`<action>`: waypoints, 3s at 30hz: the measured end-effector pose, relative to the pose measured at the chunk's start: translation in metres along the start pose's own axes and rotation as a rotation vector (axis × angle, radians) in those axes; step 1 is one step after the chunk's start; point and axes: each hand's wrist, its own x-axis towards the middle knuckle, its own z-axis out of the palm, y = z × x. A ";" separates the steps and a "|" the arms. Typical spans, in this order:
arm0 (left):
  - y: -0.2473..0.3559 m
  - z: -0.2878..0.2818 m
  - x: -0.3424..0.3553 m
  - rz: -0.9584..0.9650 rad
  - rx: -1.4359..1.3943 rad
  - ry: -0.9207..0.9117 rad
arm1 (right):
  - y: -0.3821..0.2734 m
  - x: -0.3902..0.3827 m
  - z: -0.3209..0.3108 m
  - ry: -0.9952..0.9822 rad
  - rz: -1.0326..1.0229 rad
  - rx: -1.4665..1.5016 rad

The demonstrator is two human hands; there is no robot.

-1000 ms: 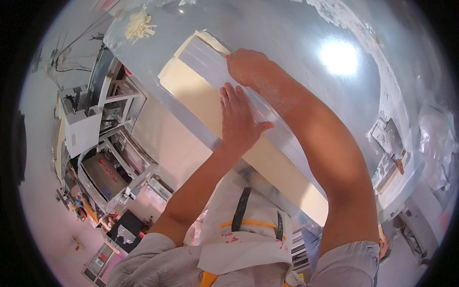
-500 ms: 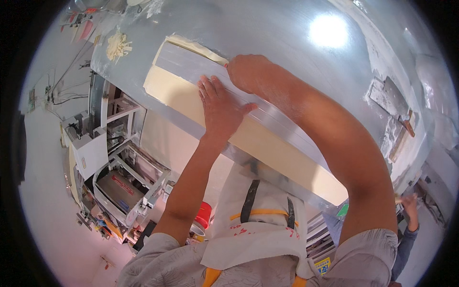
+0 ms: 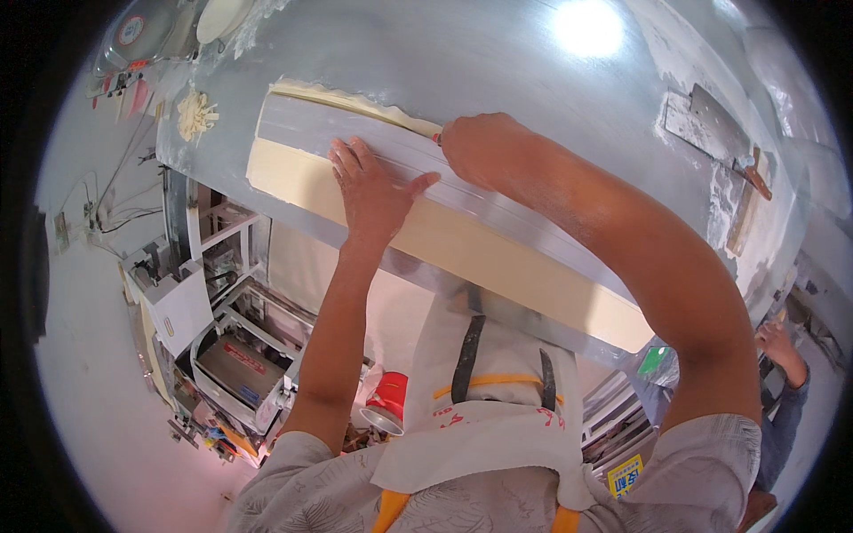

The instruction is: The person feeds a sheet of dough through a roller machine, then folds and cuts it into thin strips on a metal table using a bench scraper. The cut noodles are gathered and placed on the table.

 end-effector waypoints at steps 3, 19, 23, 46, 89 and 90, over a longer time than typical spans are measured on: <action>0.002 0.001 -0.001 0.000 0.037 -0.007 | 0.013 -0.017 0.010 -0.003 -0.002 0.000; 0.000 0.008 0.001 -0.047 0.113 -0.062 | 0.062 -0.115 0.053 0.010 0.081 -0.009; 0.004 0.007 -0.002 -0.027 0.127 -0.068 | 0.070 -0.120 0.067 0.085 0.042 -0.006; 0.159 0.073 -0.090 -0.016 0.086 -0.133 | 0.116 -0.138 0.123 0.118 0.021 0.059; 0.286 0.134 -0.184 -0.055 0.043 -0.138 | 0.202 -0.282 0.179 0.003 0.069 0.068; 0.286 0.135 -0.184 -0.054 0.044 -0.129 | 0.207 -0.287 0.183 -0.009 0.073 0.046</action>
